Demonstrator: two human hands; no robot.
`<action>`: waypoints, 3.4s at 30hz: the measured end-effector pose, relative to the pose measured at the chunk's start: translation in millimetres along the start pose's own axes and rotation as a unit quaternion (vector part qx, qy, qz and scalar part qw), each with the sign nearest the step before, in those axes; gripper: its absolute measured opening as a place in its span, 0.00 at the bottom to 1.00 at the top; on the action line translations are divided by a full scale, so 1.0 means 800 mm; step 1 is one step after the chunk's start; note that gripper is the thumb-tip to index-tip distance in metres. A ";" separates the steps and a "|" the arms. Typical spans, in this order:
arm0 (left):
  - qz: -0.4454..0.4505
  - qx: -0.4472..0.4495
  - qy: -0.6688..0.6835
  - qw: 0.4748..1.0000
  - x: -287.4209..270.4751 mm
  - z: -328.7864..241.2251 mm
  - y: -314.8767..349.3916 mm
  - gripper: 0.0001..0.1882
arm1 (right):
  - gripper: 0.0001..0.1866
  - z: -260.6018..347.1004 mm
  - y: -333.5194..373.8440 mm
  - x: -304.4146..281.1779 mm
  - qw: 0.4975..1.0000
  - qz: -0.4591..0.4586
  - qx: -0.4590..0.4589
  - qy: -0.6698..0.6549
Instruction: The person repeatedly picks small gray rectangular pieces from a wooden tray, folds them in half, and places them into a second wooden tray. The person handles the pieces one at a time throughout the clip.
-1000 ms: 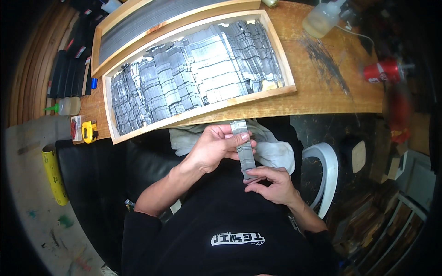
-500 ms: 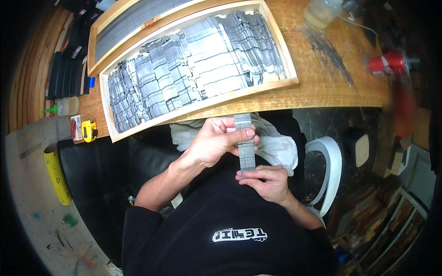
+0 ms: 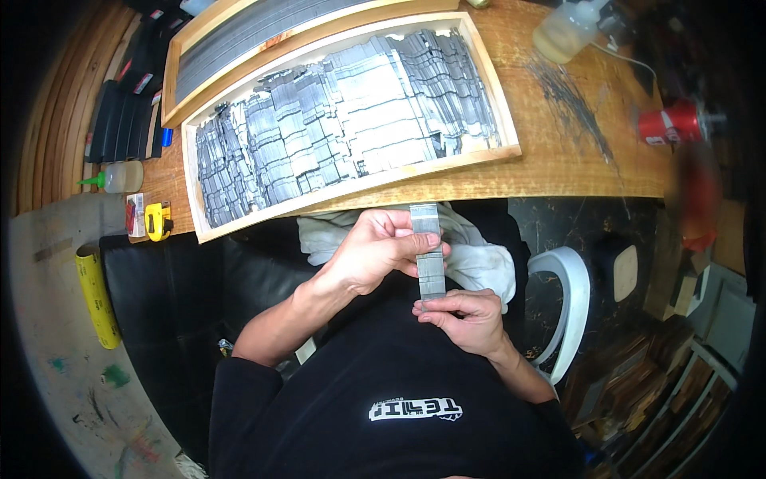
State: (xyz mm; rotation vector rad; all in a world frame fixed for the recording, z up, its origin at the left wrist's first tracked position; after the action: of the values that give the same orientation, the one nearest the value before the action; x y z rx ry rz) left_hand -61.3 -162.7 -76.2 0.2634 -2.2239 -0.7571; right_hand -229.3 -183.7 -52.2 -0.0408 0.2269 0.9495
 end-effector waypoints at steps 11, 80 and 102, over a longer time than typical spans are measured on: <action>-0.007 0.043 -0.068 0.997 -0.004 -0.001 0.005 0.10 | 0.08 0.023 -0.041 -0.079 0.996 -0.033 0.023 -0.076; 0.042 0.377 -0.271 0.885 0.103 -0.113 0.057 0.07 | 0.06 0.159 -0.134 -0.089 0.949 -0.121 -0.239 0.164; -0.081 0.311 -0.378 0.868 -0.004 -0.021 0.070 0.08 | 0.08 0.026 -0.112 0.004 0.999 0.021 -0.026 -0.019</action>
State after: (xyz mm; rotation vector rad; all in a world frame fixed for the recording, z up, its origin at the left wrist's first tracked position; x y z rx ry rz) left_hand -44.6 -124.0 -36.1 0.5390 -3.2033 -0.1829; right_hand -151.3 -230.9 -38.3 -0.0666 0.1690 0.9970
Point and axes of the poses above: each hand's wrist, its own y-axis away from the middle knuckle, its own x-axis out of the palm, z = x × y, the point moved 7 cm from there along -y, towards the middle knuckle, and after that the axes turned 11 degrees about y, right-handed, at the moved point
